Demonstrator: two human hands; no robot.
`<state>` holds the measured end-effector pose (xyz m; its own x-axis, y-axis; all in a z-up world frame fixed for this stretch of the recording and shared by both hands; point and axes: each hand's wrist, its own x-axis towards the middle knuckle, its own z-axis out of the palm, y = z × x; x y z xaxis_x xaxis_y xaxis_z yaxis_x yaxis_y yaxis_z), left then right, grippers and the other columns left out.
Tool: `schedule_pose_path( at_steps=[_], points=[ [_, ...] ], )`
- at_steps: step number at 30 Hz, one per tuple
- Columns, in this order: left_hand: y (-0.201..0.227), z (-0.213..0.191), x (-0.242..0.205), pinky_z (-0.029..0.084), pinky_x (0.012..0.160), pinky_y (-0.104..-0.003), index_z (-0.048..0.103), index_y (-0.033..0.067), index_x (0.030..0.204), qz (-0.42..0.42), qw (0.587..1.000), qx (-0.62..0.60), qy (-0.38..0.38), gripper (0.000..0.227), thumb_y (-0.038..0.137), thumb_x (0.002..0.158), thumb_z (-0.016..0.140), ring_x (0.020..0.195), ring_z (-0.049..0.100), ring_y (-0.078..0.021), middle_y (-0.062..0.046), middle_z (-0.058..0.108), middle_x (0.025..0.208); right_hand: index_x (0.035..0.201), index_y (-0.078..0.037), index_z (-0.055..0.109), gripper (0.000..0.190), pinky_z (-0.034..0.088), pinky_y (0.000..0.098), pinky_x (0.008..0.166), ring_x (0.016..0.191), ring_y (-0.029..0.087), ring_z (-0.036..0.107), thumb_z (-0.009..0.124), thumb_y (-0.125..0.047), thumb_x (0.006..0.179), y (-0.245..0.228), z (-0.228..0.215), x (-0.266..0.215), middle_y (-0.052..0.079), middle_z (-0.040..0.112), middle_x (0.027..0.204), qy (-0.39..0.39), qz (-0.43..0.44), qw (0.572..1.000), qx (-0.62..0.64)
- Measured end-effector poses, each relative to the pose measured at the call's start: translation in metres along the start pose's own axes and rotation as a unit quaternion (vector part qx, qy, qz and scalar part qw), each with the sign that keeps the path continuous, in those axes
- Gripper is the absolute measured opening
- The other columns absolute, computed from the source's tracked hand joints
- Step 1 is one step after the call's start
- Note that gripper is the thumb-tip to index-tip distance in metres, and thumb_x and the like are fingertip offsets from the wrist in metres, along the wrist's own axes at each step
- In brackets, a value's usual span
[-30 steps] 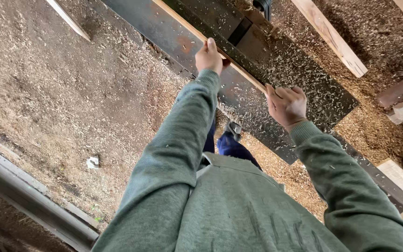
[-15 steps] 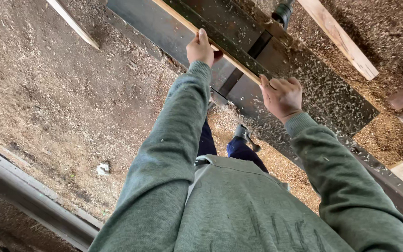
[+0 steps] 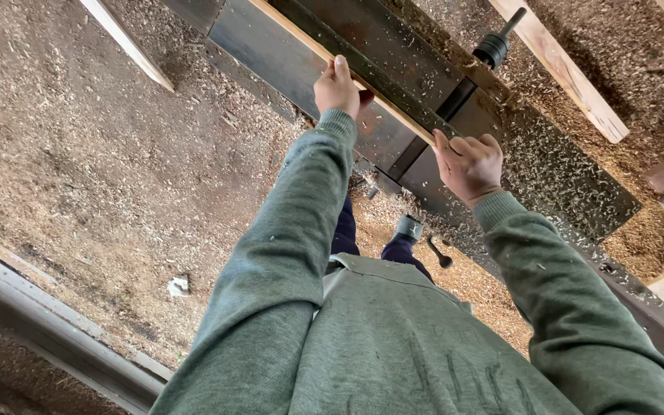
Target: The person surfaces wood boards using a jointer machine, sliding the boards across the blades by hand, flipping them to plane multiple sides, and moving the processed pieces to a nearby stack.
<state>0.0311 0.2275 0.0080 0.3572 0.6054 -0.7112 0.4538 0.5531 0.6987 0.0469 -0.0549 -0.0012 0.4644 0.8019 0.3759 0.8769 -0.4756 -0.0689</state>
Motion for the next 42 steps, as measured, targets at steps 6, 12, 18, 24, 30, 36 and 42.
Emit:
schedule_pose_path(
  at_steps=[6, 12, 18, 24, 30, 36, 42],
  points=[
    [0.008, -0.010, 0.022, 0.068, 0.050, -0.031, 0.067, -0.0054, 0.126, 0.004, 1.000, -0.006, -0.011, 0.052, 0.039, 0.107, 0.047, 0.061, 0.074, -0.0205, -0.013, 0.071, 0.093, 0.080, -0.017, 0.072, 0.027, 0.029, 0.0311, 0.053, 0.047, 0.010, 0.033, 0.073, -0.020, 0.107, -0.010, 0.001, 0.025, -0.007, 0.041, 0.055, -0.016, 0.010, 1.000, 0.013],
    [0.018, -0.015, 0.031, 0.069, 0.053, -0.033, 0.058, 0.0091, 0.140, 0.008, 0.999, -0.034, -0.009, 0.048, 0.038, 0.103, 0.046, 0.068, 0.075, -0.0222, -0.011, 0.071, 0.101, 0.091, -0.015, 0.077, 0.016, 0.030, 0.0307, 0.053, 0.048, 0.010, 0.037, 0.072, -0.019, 0.106, -0.018, 0.001, 0.044, -0.007, 0.043, 0.058, -0.008, 0.013, 0.999, 0.032],
    [0.037, -0.029, 0.047, 0.070, 0.056, -0.034, 0.058, 0.0107, 0.139, -0.003, 1.000, -0.025, -0.001, 0.048, 0.040, 0.103, 0.045, 0.070, 0.076, -0.0224, -0.011, 0.072, 0.101, 0.098, -0.015, 0.078, 0.009, 0.032, 0.0309, 0.054, 0.050, 0.010, 0.040, 0.074, -0.020, 0.105, -0.030, 0.010, 0.068, -0.006, 0.045, 0.060, -0.009, 0.012, 0.999, 0.030],
    [0.057, -0.043, 0.067, 0.066, 0.057, -0.031, 0.066, 0.0011, 0.130, 0.004, 0.999, 0.039, 0.011, 0.053, 0.043, 0.106, 0.044, 0.068, 0.078, -0.0215, -0.013, 0.075, 0.097, 0.103, -0.015, 0.078, 0.007, 0.032, 0.0306, 0.055, 0.051, 0.010, 0.041, 0.074, -0.020, 0.105, -0.037, 0.019, 0.093, -0.007, 0.046, 0.061, -0.006, 0.002, 0.999, 0.034],
    [0.079, -0.057, 0.085, 0.066, 0.055, -0.032, 0.061, 0.0055, 0.135, 0.007, 1.000, 0.005, 0.014, 0.050, 0.041, 0.103, 0.045, 0.067, 0.078, -0.0241, -0.012, 0.073, 0.096, 0.105, -0.015, 0.078, 0.007, 0.033, 0.0303, 0.055, 0.051, 0.010, 0.042, 0.074, -0.020, 0.103, -0.049, 0.030, 0.122, -0.007, 0.047, 0.062, -0.009, 0.007, 0.999, 0.035],
    [0.099, -0.077, 0.115, 0.067, 0.057, -0.033, 0.059, 0.0081, 0.135, 0.023, 1.000, -0.005, 0.004, 0.049, 0.041, 0.102, 0.045, 0.071, 0.079, -0.0253, -0.011, 0.071, 0.105, 0.105, -0.016, 0.078, 0.005, 0.034, 0.0315, 0.057, 0.054, 0.011, 0.045, 0.075, -0.020, 0.103, -0.064, 0.039, 0.157, -0.006, 0.047, 0.064, -0.008, 0.005, 0.999, 0.038],
    [0.118, -0.093, 0.143, 0.068, 0.060, -0.034, 0.062, 0.0060, 0.135, 0.020, 1.000, -0.005, 0.007, 0.050, 0.042, 0.104, 0.046, 0.077, 0.079, -0.0263, -0.014, 0.071, 0.112, 0.109, -0.015, 0.078, 0.009, 0.036, 0.0316, 0.058, 0.056, 0.012, 0.047, 0.074, -0.019, 0.102, -0.076, 0.049, 0.190, -0.006, 0.048, 0.066, 0.002, -0.001, 0.999, 0.047]
  ],
)
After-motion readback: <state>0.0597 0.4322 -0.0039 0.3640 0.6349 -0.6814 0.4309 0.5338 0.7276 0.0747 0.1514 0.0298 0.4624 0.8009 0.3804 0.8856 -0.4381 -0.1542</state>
